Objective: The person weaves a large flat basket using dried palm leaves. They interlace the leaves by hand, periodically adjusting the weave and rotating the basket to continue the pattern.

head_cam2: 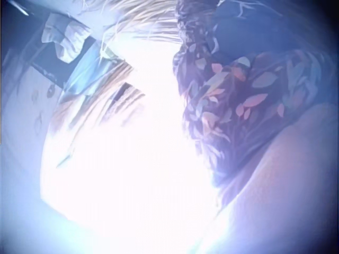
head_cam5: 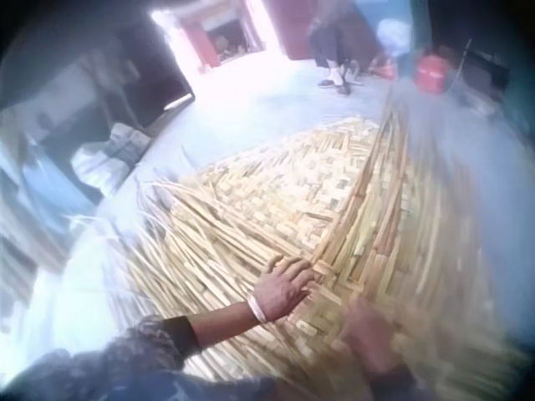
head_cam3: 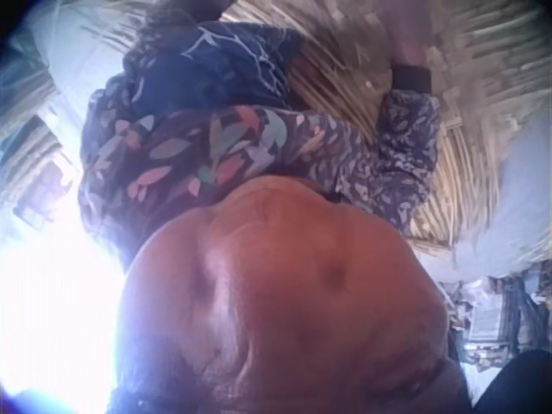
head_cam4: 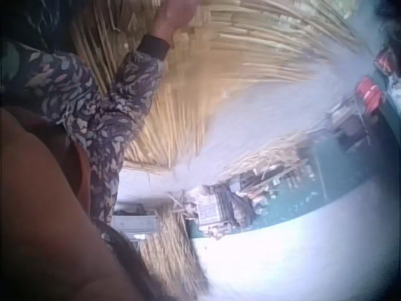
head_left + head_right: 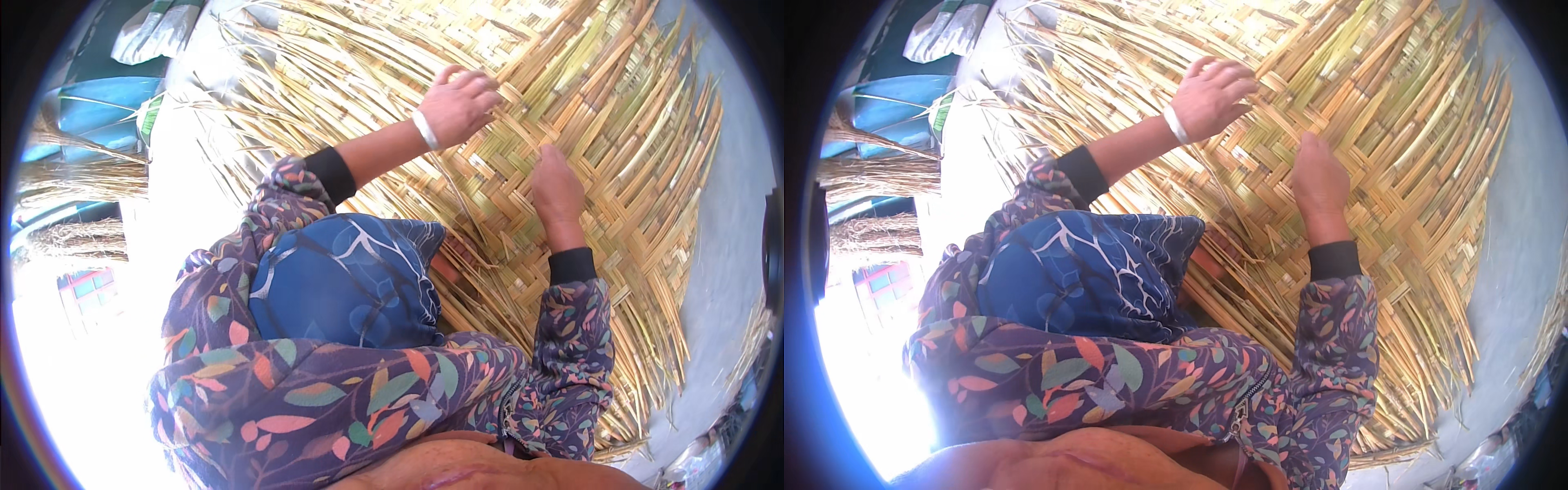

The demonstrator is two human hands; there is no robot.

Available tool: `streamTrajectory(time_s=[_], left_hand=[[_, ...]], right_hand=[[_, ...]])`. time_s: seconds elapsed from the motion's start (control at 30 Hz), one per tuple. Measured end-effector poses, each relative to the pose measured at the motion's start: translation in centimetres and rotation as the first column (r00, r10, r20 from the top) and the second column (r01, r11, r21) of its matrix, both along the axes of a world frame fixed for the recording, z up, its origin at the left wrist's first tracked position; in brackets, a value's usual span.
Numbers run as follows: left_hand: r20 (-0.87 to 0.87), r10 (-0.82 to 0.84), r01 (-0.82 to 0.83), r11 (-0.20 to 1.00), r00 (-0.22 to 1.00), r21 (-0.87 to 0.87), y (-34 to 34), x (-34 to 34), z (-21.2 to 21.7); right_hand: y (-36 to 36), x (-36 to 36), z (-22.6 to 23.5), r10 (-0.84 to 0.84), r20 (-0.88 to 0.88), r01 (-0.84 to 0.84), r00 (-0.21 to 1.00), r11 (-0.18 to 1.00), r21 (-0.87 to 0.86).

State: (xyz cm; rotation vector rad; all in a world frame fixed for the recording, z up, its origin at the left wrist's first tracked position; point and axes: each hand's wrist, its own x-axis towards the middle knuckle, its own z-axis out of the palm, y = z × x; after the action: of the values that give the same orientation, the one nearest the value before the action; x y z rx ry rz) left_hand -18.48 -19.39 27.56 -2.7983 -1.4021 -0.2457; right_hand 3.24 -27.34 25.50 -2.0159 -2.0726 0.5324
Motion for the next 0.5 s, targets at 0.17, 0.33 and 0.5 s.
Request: streamTrajectory(time_s=[0.17,0.33,0.5], left_hand=[[0.664,0.583,-0.640,0.742,0.468,-0.200,1.1,-8.8,-3.1],[0.326,0.727,0.203,0.536,-0.605,-0.819,6.0,-14.1,-1.9],[0.361,0.686,0.202,0.595,-0.632,-0.778,9.7,-16.3,-2.4]], right_hand=[[-2.1,-0.4,1.9,0.176,-0.116,-0.163,0.977,0.980,0.117],[-6.1,-0.6,6.2,0.225,-0.210,-0.231,0.952,0.973,-0.007],[-9.9,1.2,7.1,0.205,-0.304,-0.271,0.931,0.942,-0.197]])
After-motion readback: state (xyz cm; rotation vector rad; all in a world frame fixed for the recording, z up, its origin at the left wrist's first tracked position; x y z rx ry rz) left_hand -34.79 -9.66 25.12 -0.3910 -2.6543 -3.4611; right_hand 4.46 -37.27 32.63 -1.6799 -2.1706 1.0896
